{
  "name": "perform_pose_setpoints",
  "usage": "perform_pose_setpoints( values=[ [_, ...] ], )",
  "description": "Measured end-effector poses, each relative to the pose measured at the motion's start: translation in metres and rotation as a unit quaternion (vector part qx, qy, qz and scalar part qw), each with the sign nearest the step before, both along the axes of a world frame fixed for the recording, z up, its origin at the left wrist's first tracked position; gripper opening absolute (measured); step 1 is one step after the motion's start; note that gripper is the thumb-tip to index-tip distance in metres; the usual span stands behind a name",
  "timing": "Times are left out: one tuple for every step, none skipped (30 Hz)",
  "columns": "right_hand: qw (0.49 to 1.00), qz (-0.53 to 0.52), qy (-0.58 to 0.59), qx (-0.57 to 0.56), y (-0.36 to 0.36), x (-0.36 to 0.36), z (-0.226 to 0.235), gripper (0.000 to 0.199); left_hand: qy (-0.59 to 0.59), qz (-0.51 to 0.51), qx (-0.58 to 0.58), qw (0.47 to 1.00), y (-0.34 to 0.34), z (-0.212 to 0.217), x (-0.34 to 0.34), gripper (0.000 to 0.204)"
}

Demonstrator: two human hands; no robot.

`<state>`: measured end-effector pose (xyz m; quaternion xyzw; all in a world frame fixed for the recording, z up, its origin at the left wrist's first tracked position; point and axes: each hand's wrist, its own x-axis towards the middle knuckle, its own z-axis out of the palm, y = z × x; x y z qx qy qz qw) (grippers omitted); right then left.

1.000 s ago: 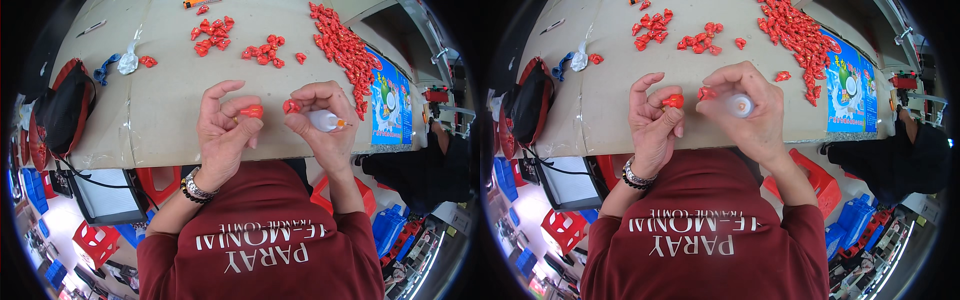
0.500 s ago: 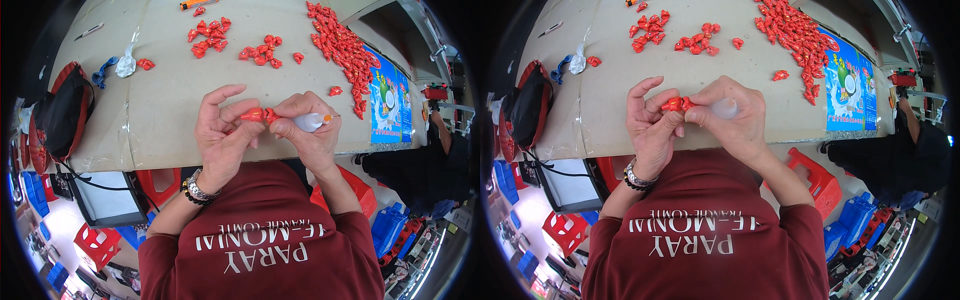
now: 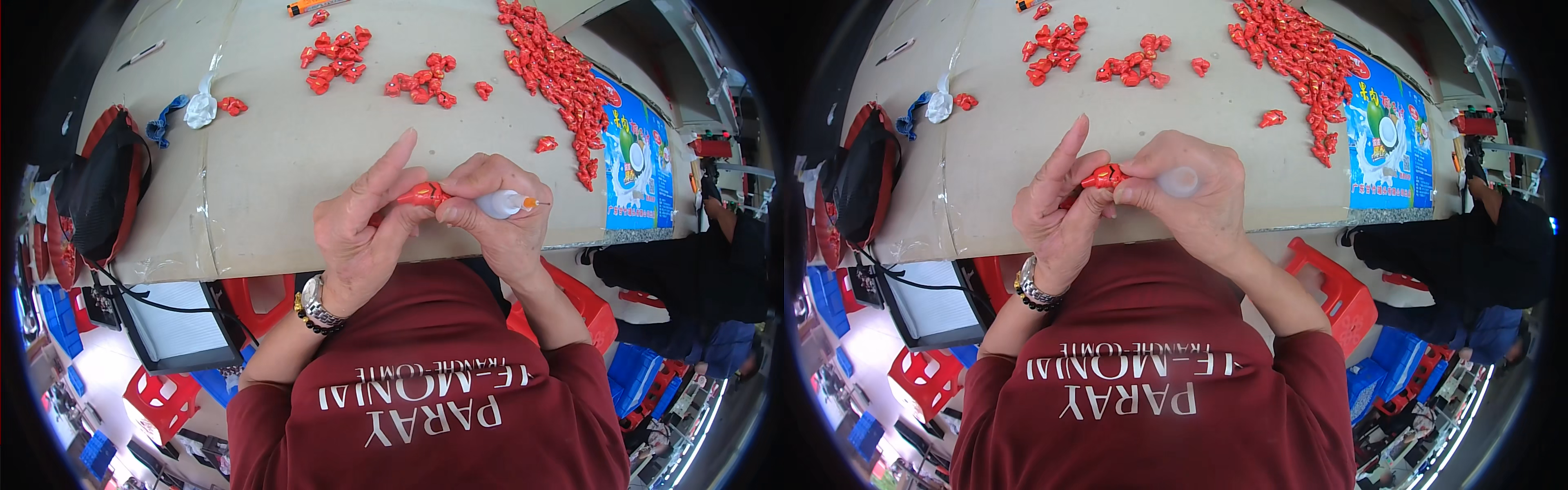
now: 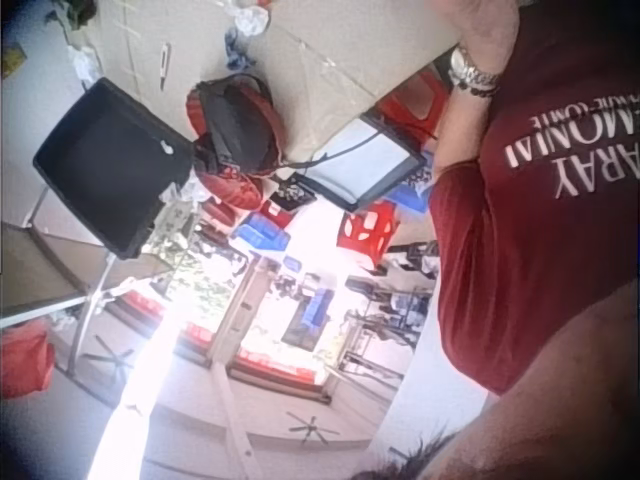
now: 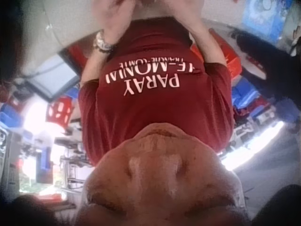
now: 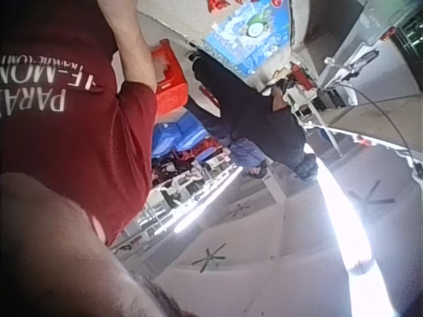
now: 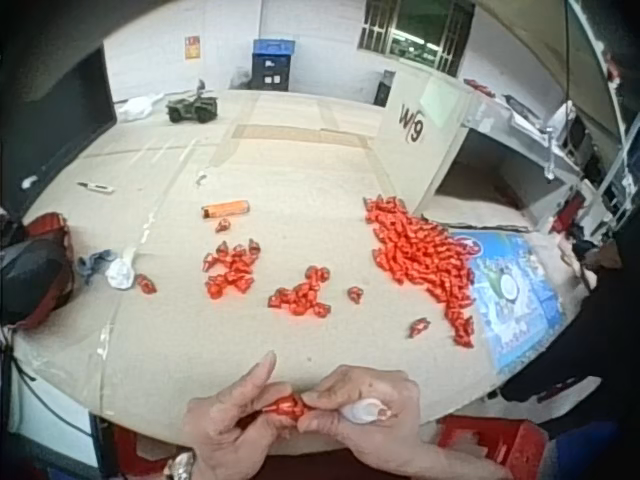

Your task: The person repeatedly picks up small red wrapped candies from a table, applies a substance from a small white squeeze bottle into the wrapper, and places the filled candy back on the table. The process is repeated continuously throughout the clip.

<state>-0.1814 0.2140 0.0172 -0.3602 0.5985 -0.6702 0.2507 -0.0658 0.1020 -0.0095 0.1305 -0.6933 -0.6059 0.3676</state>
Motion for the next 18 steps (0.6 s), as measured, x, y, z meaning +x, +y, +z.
perform_pose_setpoints(
  values=[
    [1.0, 0.001, 0.001, 0.005, 0.0, 0.0, 0.0, 0.014, -0.003, 0.007, -0.021, 1.0, 0.0, 0.0, 0.0, 0.054],
    [1.0, 0.002, 0.001, 0.01, 0.0, 0.0, 0.001, 0.014, -0.006, 0.014, -0.042, 0.999, 0.0, -0.001, 0.0, 0.055],
    [1.0, 0.003, 0.002, 0.014, 0.001, -0.001, 0.002, 0.014, -0.009, 0.021, -0.064, 0.998, 0.0, -0.002, 0.0, 0.055],
    [1.0, 0.006, -0.01, 0.022, 0.001, -0.001, 0.002, 0.014, -0.008, 0.027, -0.088, 0.996, 0.0, -0.003, 0.0, 0.056],
    [0.999, 0.01, -0.021, 0.03, 0.001, -0.001, 0.003, 0.014, -0.007, 0.033, -0.113, 0.993, -0.001, -0.004, 0.0, 0.057],
    [0.999, 0.013, -0.033, 0.038, 0.001, -0.002, 0.003, 0.014, -0.005, 0.038, -0.137, 0.99, -0.002, -0.004, -0.001, 0.058],
    [0.999, 0.012, -0.03, 0.032, 0.001, -0.002, 0.002, 0.015, -0.003, 0.04, -0.139, 0.989, -0.002, -0.004, -0.002, 0.059],
    [0.999, 0.011, -0.027, 0.024, 0.001, -0.003, 0.001, 0.015, -0.001, 0.042, -0.142, 0.989, -0.002, -0.004, -0.003, 0.061],
    [1.0, 0.01, -0.023, 0.017, 0.001, -0.004, -0.001, 0.015, 0.002, 0.044, -0.144, 0.989, -0.001, -0.004, -0.004, 0.062],
    [1.0, 0.006, -0.017, -0.002, 0.002, -0.004, -0.005, 0.016, 0.004, 0.046, -0.127, 0.991, 0.0, -0.005, -0.005, 0.064],
    [1.0, 0.001, -0.01, -0.022, 0.002, -0.005, -0.009, 0.017, 0.007, 0.049, -0.109, 0.993, 0.001, -0.005, -0.007, 0.066],
    [0.999, -0.003, -0.003, -0.041, 0.002, -0.006, -0.013, 0.017, 0.009, 0.051, -0.092, 0.994, 0.001, -0.005, -0.008, 0.068],
    [0.998, -0.006, 0.001, -0.062, 0.001, -0.007, -0.016, 0.018, 0.013, 0.049, -0.099, 0.994, 0.001, -0.004, -0.009, 0.069],
    [0.997, -0.009, 0.005, -0.082, 0.001, -0.006, -0.019, 0.019, 0.015, 0.047, -0.105, 0.993, 0.001, -0.003, -0.009, 0.07],
    [0.995, -0.013, 0.008, -0.103, 0.0, -0.007, -0.02, 0.02, 0.018, 0.045, -0.111, 0.993, 0.0, -0.001, -0.009, 0.072],
    [0.993, -0.015, 0.028, -0.11, 0.0, -0.007, -0.021, 0.021, 0.008, 0.039, -0.089, 0.995, 0.001, 0.0, -0.008, 0.072],
    [0.992, -0.017, 0.049, -0.117, 0.001, -0.008, -0.022, 0.021, -0.001, 0.033, -0.066, 0.997, 0.002, 0.002, -0.007, 0.072],
    [0.99, -0.02, 0.07, -0.123, 0.001, -0.009, -0.022, 0.022, -0.011, 0.027, -0.044, 0.999, 0.002, 0.003, -0.006, 0.072]
  ],
)
